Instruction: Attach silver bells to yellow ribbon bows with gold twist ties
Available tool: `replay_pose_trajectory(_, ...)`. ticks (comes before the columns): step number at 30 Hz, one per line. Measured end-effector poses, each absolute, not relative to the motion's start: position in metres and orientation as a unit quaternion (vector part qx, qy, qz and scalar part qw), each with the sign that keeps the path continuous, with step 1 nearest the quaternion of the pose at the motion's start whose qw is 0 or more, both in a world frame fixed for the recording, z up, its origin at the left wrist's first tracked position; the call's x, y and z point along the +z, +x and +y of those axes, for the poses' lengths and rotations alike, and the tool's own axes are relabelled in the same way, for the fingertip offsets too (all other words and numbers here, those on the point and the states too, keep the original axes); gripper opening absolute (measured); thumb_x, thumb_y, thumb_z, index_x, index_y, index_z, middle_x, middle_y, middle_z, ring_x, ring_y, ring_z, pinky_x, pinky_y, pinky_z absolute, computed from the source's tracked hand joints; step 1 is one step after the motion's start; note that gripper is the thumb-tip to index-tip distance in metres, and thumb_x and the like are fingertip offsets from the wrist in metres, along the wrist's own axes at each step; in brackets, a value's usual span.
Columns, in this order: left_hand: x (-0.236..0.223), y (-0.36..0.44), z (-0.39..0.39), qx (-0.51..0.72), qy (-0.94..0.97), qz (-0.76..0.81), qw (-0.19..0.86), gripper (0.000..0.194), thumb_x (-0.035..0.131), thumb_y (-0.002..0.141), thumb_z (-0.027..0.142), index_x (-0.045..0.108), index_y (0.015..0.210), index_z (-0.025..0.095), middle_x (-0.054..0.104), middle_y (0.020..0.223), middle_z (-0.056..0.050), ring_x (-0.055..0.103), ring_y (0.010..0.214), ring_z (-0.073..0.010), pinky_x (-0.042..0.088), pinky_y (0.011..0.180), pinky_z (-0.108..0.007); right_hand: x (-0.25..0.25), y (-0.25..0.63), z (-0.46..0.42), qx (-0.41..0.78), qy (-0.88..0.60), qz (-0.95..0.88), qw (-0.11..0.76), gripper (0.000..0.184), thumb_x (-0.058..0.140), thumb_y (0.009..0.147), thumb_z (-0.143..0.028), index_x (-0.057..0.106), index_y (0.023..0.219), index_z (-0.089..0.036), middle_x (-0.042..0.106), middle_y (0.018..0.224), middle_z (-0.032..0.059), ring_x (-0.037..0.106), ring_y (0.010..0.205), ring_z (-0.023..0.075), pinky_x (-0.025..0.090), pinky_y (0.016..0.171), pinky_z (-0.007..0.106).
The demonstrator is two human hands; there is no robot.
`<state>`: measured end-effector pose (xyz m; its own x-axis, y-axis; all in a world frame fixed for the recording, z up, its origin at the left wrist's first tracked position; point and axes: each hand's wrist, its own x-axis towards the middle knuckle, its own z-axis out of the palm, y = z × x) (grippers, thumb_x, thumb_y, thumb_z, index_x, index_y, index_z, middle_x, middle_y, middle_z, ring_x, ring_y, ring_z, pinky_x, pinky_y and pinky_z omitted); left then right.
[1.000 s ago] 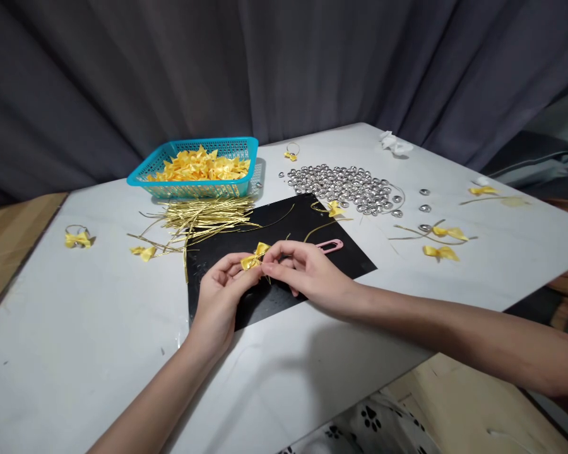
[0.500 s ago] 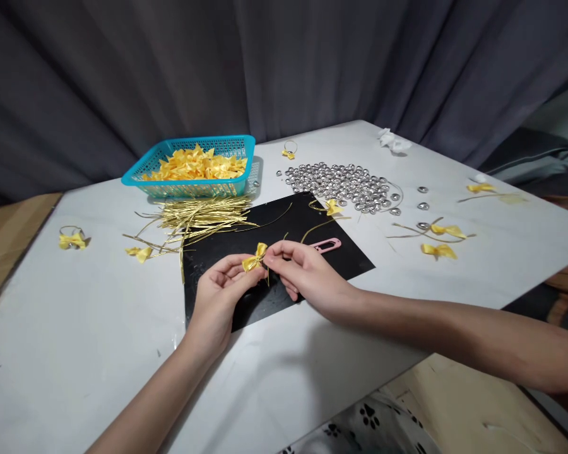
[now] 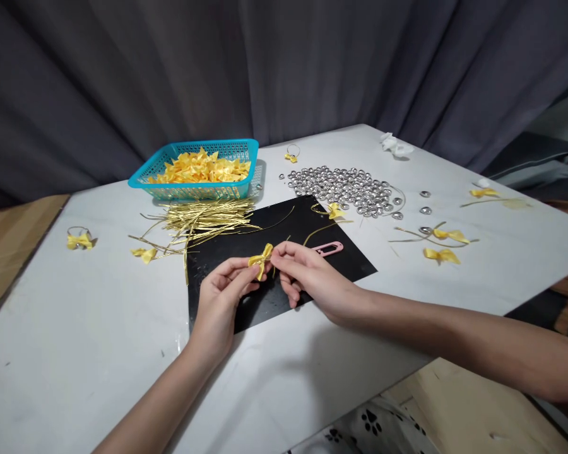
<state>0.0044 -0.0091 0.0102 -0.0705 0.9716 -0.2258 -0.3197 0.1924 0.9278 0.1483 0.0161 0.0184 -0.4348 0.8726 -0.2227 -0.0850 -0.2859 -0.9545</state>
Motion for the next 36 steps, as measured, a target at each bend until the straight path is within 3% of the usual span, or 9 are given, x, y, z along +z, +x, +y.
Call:
replay_pose_trajectory(6, 0.013, 0.0, -0.004, 0.567, 0.272, 0.501, 0.595, 0.015, 0.078, 0.059, 0.022, 0.068, 0.068, 0.016, 0.068, 0.068, 0.001, 0.061, 0.063, -0.0085, 0.048, 0.058, -0.016, 0.027, 0.154, 0.024, 0.737, -0.386, -0.485, 0.269, 0.011, 0.053, 0.085, -0.025, 0.048, 0.08, -0.016, 0.054, 0.06, -0.006, 0.03, 0.034, 0.0003, 0.032, 0.032, 0.013)
replay_pose_trajectory(11, 0.016, -0.006, 0.001, 0.572, 0.236, 0.507, 0.601, 0.014, 0.075, 0.062, 0.019, 0.065, 0.071, 0.013, 0.068, 0.071, 0.001, 0.061, 0.062, -0.0068, 0.048, 0.059, -0.014, 0.035, 0.162, 0.036, 0.656, -0.414, -0.605, 0.18, 0.007, 0.054, 0.083, -0.019, 0.049, 0.087, -0.016, 0.057, 0.057, -0.0062, 0.034, 0.033, 0.0013, 0.027, 0.03, 0.013)
replay_pose_trajectory(14, 0.016, -0.006, 0.002, 0.576, 0.236, 0.519, 0.586, 0.022, 0.074, 0.063, 0.016, 0.064, 0.083, 0.015, 0.069, 0.072, 0.0, 0.062, 0.062, -0.0072, 0.048, 0.06, -0.015, 0.041, 0.169, 0.042, 0.616, -0.398, -0.657, 0.179, 0.012, 0.054, 0.084, -0.02, 0.047, 0.093, -0.018, 0.06, 0.058, -0.0062, 0.033, 0.034, 0.0019, 0.024, 0.03, 0.013)
replay_pose_trajectory(17, 0.016, -0.006, 0.002, 0.562, 0.272, 0.52, 0.583, 0.037, 0.073, 0.065, 0.018, 0.061, 0.1, 0.018, 0.072, 0.074, -0.001, 0.064, 0.066, -0.0099, 0.049, 0.063, -0.018, 0.046, 0.174, 0.045, 0.617, -0.346, -0.682, 0.185, 0.01, 0.054, 0.084, -0.024, 0.049, 0.09, -0.018, 0.062, 0.06, -0.0044, 0.041, 0.041, 0.004, 0.029, 0.033, 0.013)
replay_pose_trajectory(20, 0.015, -0.005, 0.001, 0.527, 0.319, 0.511, 0.6, 0.028, 0.072, 0.068, 0.023, 0.066, 0.094, 0.015, 0.072, 0.078, -0.003, 0.064, 0.071, -0.011, 0.048, 0.066, -0.019, 0.049, 0.177, 0.045, 0.64, -0.293, -0.682, 0.196, 0.012, 0.055, 0.083, -0.027, 0.053, 0.088, -0.016, 0.068, 0.077, 0.0017, 0.048, 0.051, 0.0049, 0.031, 0.036, 0.013)
replay_pose_trajectory(23, 0.016, -0.006, 0.0, 0.513, 0.329, 0.501, 0.615, 0.015, 0.072, 0.067, 0.022, 0.07, 0.081, 0.016, 0.072, 0.08, -0.002, 0.064, 0.074, -0.0107, 0.048, 0.068, -0.018, 0.049, 0.176, 0.044, 0.672, -0.255, -0.661, 0.215, 0.025, 0.06, 0.078, -0.024, 0.052, 0.1, -0.016, 0.066, 0.109, 0.007, 0.044, 0.047, 0.0007, 0.034, 0.036, 0.013)
replay_pose_trajectory(25, 0.017, -0.005, 0.0, 0.512, 0.316, 0.492, 0.63, 0.012, 0.072, 0.067, 0.021, 0.07, 0.078, 0.017, 0.072, 0.078, -0.001, 0.065, 0.074, -0.0106, 0.048, 0.069, -0.018, 0.047, 0.175, 0.043, 0.678, -0.247, -0.653, 0.231, 0.031, 0.062, 0.076, -0.021, 0.051, 0.104, -0.016, 0.062, 0.117, 0.0084, 0.039, 0.042, -0.0017, 0.035, 0.037, 0.013)
replay_pose_trajectory(29, 0.018, -0.005, 0.001, 0.511, 0.293, 0.483, 0.648, 0.015, 0.072, 0.066, 0.017, 0.071, 0.08, 0.015, 0.071, 0.076, -0.002, 0.065, 0.072, -0.0101, 0.049, 0.07, -0.018, 0.043, 0.171, 0.041, 0.647, -0.286, -0.639, 0.302, 0.019, 0.057, 0.082, -0.027, 0.055, 0.096, -0.014, 0.069, 0.096, 0.0058, 0.037, 0.037, -0.0009, 0.032, 0.034, 0.014)
replay_pose_trajectory(36, 0.019, -0.004, -0.001, 0.506, 0.291, 0.486, 0.65, 0.016, 0.072, 0.066, 0.018, 0.071, 0.082, 0.013, 0.073, 0.078, -0.003, 0.065, 0.071, -0.0091, 0.049, 0.069, -0.015, 0.045, 0.172, 0.041, 0.61, -0.312, -0.623, 0.377, 0.015, 0.06, 0.081, -0.029, 0.062, 0.084, -0.015, 0.069, 0.074, 0.001, 0.039, 0.036, 0.001, 0.03, 0.033, 0.016)
